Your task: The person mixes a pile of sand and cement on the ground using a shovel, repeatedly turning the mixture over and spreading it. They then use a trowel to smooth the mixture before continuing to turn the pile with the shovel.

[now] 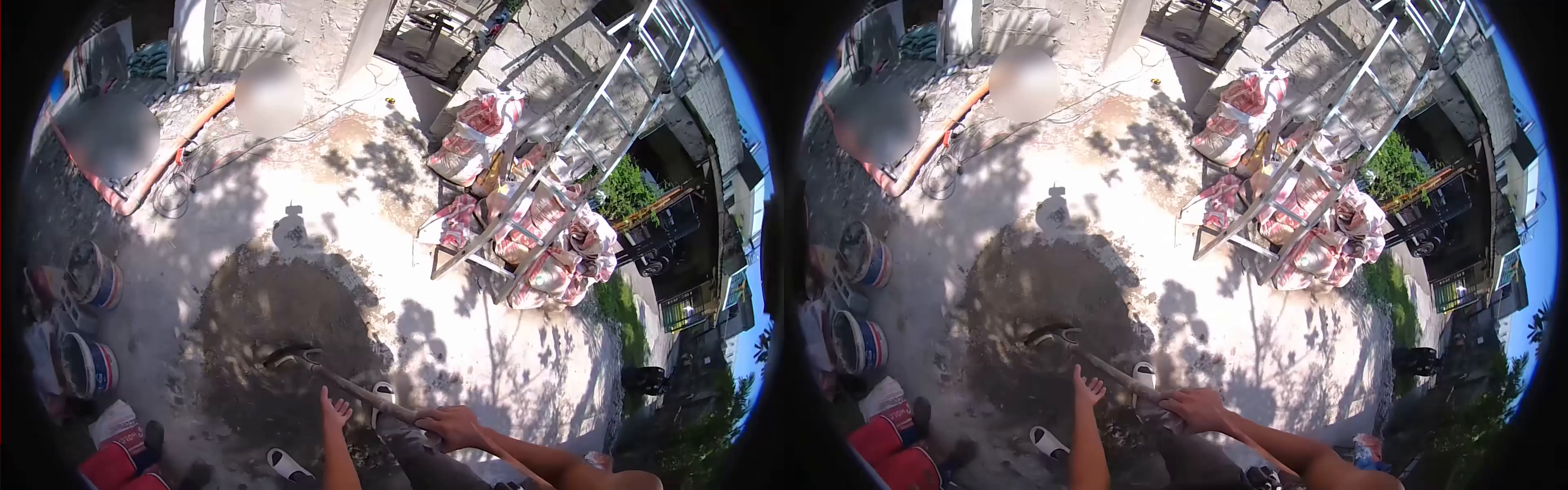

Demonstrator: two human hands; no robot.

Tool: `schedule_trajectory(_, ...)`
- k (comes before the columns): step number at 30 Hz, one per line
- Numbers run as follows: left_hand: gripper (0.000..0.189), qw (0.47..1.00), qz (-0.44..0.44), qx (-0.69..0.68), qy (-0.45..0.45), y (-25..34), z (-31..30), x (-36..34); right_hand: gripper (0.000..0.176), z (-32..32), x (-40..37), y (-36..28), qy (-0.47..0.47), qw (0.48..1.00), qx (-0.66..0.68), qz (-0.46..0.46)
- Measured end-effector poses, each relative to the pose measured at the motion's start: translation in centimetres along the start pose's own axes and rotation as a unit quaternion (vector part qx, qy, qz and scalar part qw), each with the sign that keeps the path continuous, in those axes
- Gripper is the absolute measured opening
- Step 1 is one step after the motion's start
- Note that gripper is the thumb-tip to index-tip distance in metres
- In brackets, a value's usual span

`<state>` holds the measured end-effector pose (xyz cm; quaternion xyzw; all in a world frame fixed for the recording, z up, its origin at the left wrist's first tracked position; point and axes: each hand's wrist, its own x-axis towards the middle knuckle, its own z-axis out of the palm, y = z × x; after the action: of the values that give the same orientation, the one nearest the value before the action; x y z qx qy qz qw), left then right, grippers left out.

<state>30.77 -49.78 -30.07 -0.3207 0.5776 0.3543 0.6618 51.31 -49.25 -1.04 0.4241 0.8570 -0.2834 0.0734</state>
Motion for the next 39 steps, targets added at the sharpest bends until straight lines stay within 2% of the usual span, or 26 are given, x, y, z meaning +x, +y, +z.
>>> schedule_trajectory(1,0.065,0.994,-0.046,-0.097,-0.035,-0.4,0.8,0.7,0.045,0.8,-0.8,0.5,-0.007,1.0,0.03,-0.004)
schedule_trajectory(3,0.062,0.935,-0.015,-0.214,-0.282,-2.3,0.6,7.6,0.046,4.3,-4.0,2.3,-0.057,0.998,0.028,0.015)
schedule_trajectory(5,0.041,0.97,0.03,-0.211,-0.116,-2.7,3.1,8.3,0.047,7.4,-7.1,4.1,-0.103,0.994,0.04,0.024)
schedule_trajectory(7,0.025,0.97,0.065,-0.153,-0.178,-5.4,1.4,12.3,0.048,10.2,-10.0,5.9,-0.044,0.996,0.081,0.004)
schedule_trajectory(8,0.025,0.989,0.075,-0.094,-0.089,-6.5,2.0,11.6,0.048,10.7,-10.3,6.1,-0.025,0.998,0.061,0.015)
schedule_trajectory(9,0.023,0.992,0.082,-0.054,-0.074,-7.4,2.2,10.8,0.047,11.8,-11.9,6.8,-0.046,0.997,0.053,0.017)
schedule_trajectory(10,0.021,0.992,0.077,-0.079,-0.056,-8.1,2.8,9.3,0.044,12.0,-13.1,7.1,-0.057,0.997,0.05,0.024)
schedule_trajectory(11,0.019,0.99,0.111,-0.072,-0.039,-9.4,3.1,7.8,0.043,11.5,-14.5,7.3,-0.062,0.994,0.077,0.037)
schedule_trajectory(12,0.018,0.99,0.102,-0.071,-0.065,-10.4,3.5,5.6,0.044,8.6,-14.3,6.6,-0.087,0.99,0.09,0.064)
schedule_trajectory(13,0.014,0.99,0.103,-0.066,-0.075,-11.8,3.8,4.3,0.045,9.5,-17.1,7.5,-0.105,0.991,0.044,0.075)
schedule_trajectory(14,0.013,0.991,0.091,-0.065,-0.068,-12.9,4.5,2.2,0.045,11.6,-20.3,8.5,-0.05,0.989,0.092,0.105)
schedule_trajectory(15,0.014,0.992,0.08,-0.063,-0.072,-14.0,5.6,0.7,0.047,13.7,-23.1,10.0,0.007,0.992,0.106,0.072)
schedule_trajectory(16,0.016,0.991,0.081,-0.05,-0.093,-15.6,5.8,0.6,0.047,14.5,-25.1,10.9,-0.011,0.989,0.115,0.094)
schedule_trajectory(20,0.017,0.98,0.058,-0.017,-0.188,-18.9,7.9,3.1,0.048,17.9,-27.7,12.6,-0.031,0.981,0.124,0.145)
schedule_trajectory(23,0.013,0.977,0.043,-0.005,-0.207,-18.8,9.9,8.3,0.053,21.1,-25.4,13.1,0.029,0.981,0.118,0.154)
schedule_trajectory(24,0.011,0.982,0.047,-0.001,-0.182,-18.5,10.8,10.1,0.053,21.7,-23.8,13.2,0.034,0.979,0.13,0.152)
schedule_trajectory(25,0.01,0.988,0.026,0.031,-0.152,-18.5,10.8,12.4,0.054,21.7,-22.1,13.3,-0.008,0.97,0.146,0.194)
schedule_trajectory(26,0.013,0.984,0.048,0.129,-0.112,-19.1,10.6,15.3,0.056,21.9,-20.9,13.4,-0.048,0.958,0.16,0.234)
schedule_trajectory(27,0.015,0.969,0.068,0.226,-0.072,-19.3,10.4,17.2,0.056,22.5,-20.6,13.3,-0.04,0.957,0.167,0.233)
schedule_trajectory(29,0.016,0.961,0.099,0.251,-0.055,-19.3,10.6,15.8,0.061,22.9,-21.2,13.2,0.006,0.936,0.253,0.244)
schedule_trajectory(30,0.017,0.953,0.125,0.272,-0.042,-19.2,11.1,14.7,0.064,23.1,-22.2,12.8,0.011,0.935,0.254,0.246)
schedule_trajectory(31,0.017,0.951,0.131,0.277,-0.042,-18.7,11.5,12.6,0.062,24.2,-23.9,12.1,0.057,0.911,0.309,0.269)
schedule_trajectory(33,0.012,0.984,0.044,0.113,-0.133,-16.5,11.5,7.1,0.054,20.5,-24.9,10.9,0.029,0.911,0.305,0.274)
schedule_trajectory(35,0.014,0.982,0.022,0.091,-0.162,-13.1,11.4,4.5,0.048,17.8,-25.0,10.4,0.094,0.932,0.225,0.267)
schedule_trajectory(37,0.016,0.978,0.007,0.065,-0.2,-10.3,11.5,5.3,0.046,16.4,-24.9,10.5,0.149,0.887,0.314,0.305)
schedule_trajectory(39,0.02,0.944,-0.025,-0.186,-0.27,-8.0,11.8,8.3,0.047,15.9,-24.2,11.5,0.111,0.856,0.316,0.395)
